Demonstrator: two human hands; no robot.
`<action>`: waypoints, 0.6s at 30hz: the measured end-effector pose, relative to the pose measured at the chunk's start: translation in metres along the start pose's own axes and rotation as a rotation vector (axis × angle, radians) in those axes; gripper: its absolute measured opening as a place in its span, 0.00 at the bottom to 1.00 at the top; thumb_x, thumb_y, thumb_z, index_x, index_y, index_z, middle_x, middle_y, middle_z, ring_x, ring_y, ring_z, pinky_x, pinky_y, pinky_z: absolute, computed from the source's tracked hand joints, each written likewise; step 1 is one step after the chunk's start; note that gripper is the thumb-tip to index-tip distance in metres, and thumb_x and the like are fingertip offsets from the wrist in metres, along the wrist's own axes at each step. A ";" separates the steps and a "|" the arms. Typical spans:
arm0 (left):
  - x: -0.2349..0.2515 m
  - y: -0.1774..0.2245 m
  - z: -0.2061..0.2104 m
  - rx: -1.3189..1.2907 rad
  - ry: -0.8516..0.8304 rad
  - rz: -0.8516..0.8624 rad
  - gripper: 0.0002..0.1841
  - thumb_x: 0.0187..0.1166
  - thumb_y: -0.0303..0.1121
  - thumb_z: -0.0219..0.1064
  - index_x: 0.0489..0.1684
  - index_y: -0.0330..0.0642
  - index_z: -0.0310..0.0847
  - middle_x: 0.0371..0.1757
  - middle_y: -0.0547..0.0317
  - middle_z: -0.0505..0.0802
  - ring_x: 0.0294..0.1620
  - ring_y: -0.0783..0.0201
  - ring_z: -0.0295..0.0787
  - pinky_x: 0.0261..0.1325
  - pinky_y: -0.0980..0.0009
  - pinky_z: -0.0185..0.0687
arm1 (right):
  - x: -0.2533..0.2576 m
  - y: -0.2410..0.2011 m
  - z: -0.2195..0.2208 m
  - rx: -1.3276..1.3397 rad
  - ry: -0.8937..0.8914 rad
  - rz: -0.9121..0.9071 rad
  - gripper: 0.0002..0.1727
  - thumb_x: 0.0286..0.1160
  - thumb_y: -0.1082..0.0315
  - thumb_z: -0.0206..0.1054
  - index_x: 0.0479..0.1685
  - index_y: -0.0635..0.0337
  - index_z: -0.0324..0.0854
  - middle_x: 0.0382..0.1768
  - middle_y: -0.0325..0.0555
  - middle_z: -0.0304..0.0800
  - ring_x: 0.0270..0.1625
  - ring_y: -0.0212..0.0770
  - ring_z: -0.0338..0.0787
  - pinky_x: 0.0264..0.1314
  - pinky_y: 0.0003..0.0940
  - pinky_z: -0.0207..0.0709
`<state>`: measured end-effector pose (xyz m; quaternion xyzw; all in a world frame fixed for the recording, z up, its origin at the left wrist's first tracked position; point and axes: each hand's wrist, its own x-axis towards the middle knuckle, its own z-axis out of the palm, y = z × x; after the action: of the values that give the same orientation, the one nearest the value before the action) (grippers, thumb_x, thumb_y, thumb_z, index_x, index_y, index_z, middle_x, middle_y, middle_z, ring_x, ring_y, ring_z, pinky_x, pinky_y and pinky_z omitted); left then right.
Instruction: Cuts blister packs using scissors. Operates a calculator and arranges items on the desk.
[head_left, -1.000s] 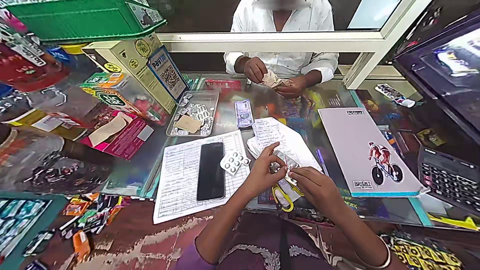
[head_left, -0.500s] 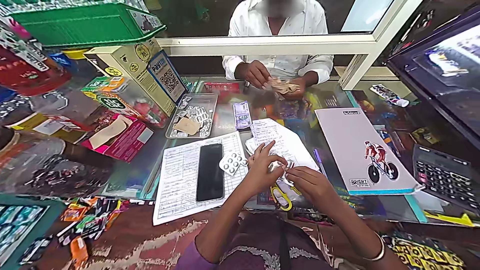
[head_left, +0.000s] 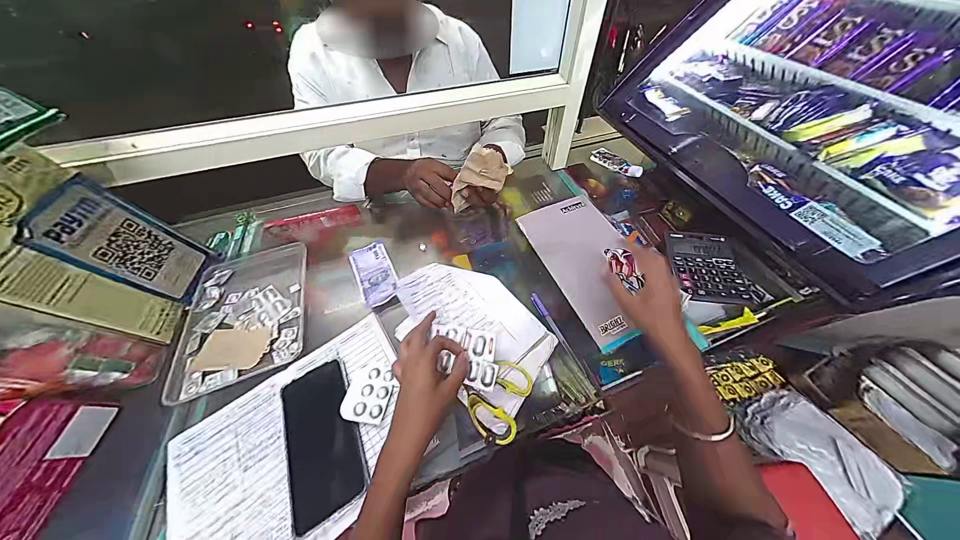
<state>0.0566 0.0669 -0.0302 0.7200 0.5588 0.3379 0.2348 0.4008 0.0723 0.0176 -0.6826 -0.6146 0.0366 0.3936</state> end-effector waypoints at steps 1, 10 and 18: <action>0.000 -0.001 -0.001 0.026 0.004 0.021 0.13 0.68 0.42 0.67 0.33 0.40 0.89 0.82 0.35 0.75 0.82 0.28 0.65 0.69 0.26 0.60 | 0.016 0.023 -0.014 -0.124 0.048 0.136 0.39 0.73 0.52 0.74 0.81 0.67 0.72 0.75 0.72 0.76 0.78 0.74 0.74 0.76 0.73 0.65; -0.005 -0.014 0.008 0.102 0.076 0.175 0.19 0.77 0.44 0.63 0.46 0.36 0.90 0.81 0.29 0.75 0.85 0.25 0.61 0.77 0.29 0.61 | 0.052 0.114 -0.055 -0.395 -0.219 0.813 0.74 0.61 0.34 0.78 0.97 0.54 0.23 0.89 0.85 0.30 0.91 0.82 0.39 0.81 0.83 0.41; -0.035 0.002 -0.002 -0.037 0.237 0.218 0.15 0.81 0.41 0.62 0.43 0.38 0.90 0.76 0.38 0.82 0.76 0.53 0.81 0.72 0.61 0.79 | 0.050 0.046 -0.061 -0.512 -0.041 0.551 0.72 0.47 0.39 0.87 0.96 0.52 0.44 0.87 0.83 0.48 0.86 0.85 0.51 0.75 0.88 0.47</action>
<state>0.0513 0.0320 -0.0349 0.7270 0.4948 0.4542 0.1427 0.4825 0.0887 0.0541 -0.8979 -0.4048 0.0001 0.1733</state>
